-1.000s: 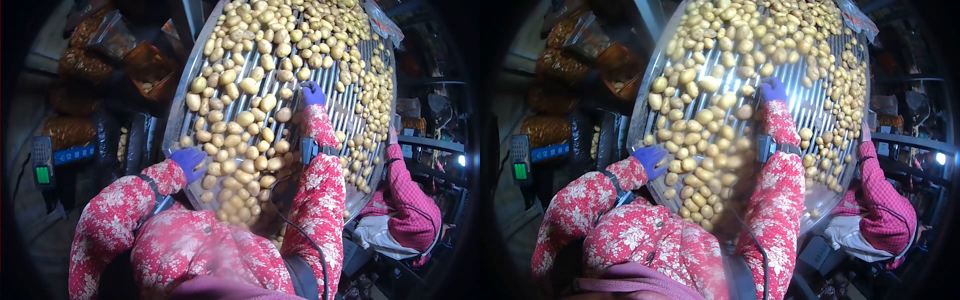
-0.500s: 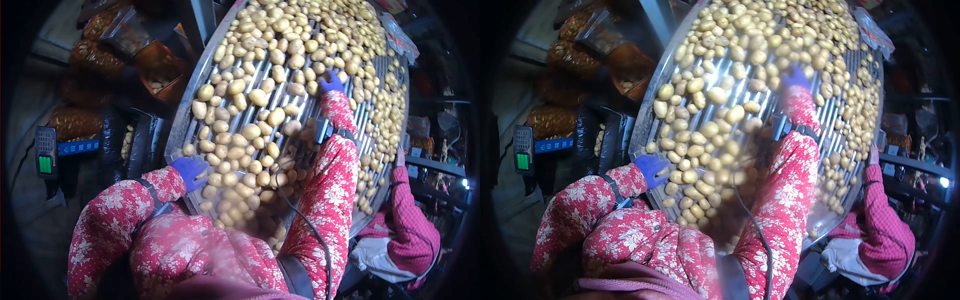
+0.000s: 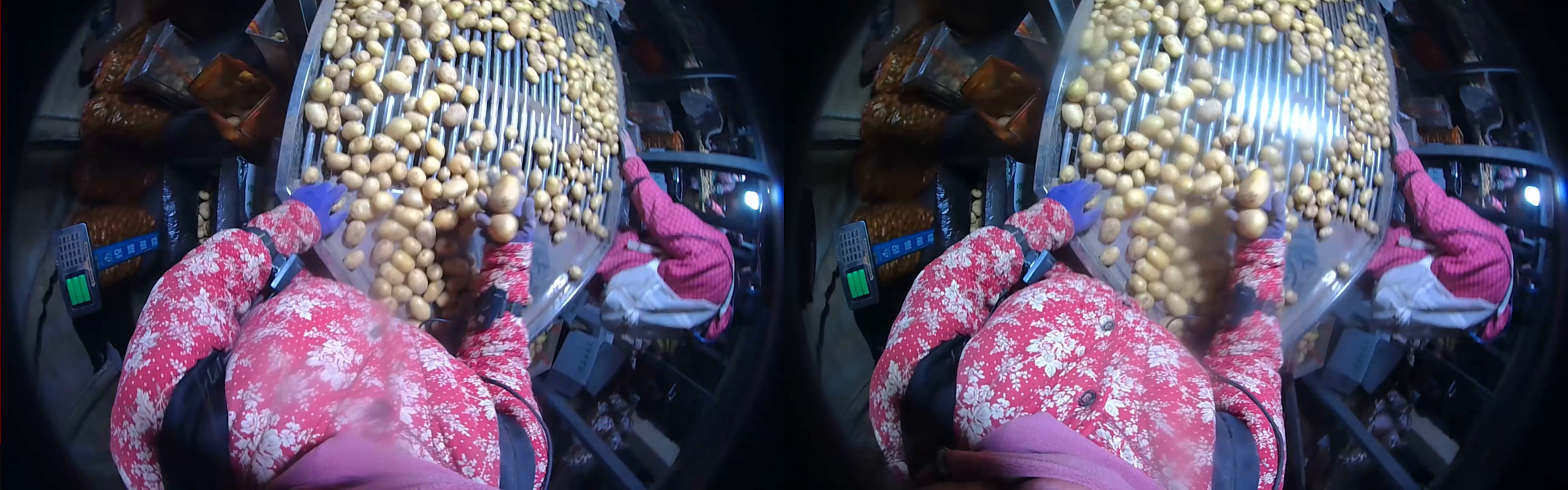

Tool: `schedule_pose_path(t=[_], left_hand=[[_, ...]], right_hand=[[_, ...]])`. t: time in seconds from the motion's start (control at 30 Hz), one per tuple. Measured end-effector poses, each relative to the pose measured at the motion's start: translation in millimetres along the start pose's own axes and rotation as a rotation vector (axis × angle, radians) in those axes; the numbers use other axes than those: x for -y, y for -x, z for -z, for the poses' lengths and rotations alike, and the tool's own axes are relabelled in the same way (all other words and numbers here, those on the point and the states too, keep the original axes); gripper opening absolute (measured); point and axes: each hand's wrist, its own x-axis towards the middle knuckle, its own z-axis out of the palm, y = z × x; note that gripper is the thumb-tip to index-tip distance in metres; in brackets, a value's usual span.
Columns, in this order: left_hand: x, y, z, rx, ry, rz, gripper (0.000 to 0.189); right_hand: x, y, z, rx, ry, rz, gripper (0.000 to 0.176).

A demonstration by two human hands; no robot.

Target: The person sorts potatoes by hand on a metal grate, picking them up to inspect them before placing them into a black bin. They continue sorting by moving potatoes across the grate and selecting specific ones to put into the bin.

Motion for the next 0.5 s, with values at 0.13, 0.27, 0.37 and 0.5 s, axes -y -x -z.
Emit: schedule_pose_path(t=[0.13,0.27,0.37,0.5], left_hand=[[-13.3,-0.3,9.4,-0.25,0.163,-0.109,0.044],[-46.6,-0.4,9.1,0.022,1.418,0.18,0.051],[-46.8,-11.3,8.3,0.69,2.517,0.447,0.055],[-71.9,4.2,58.4,0.285,2.375,0.554,0.06]], right_hand=[[-66.2,40.2,-33.8,-0.342,0.185,-0.052,0.065],[-110.3,27.3,-37.3,-0.25,0.59,-0.023,0.07],[-144.4,12.9,-80.4,-0.114,1.155,0.049,0.06],[-130.2,-50.0,-74.2,0.151,1.561,0.346,0.057]])
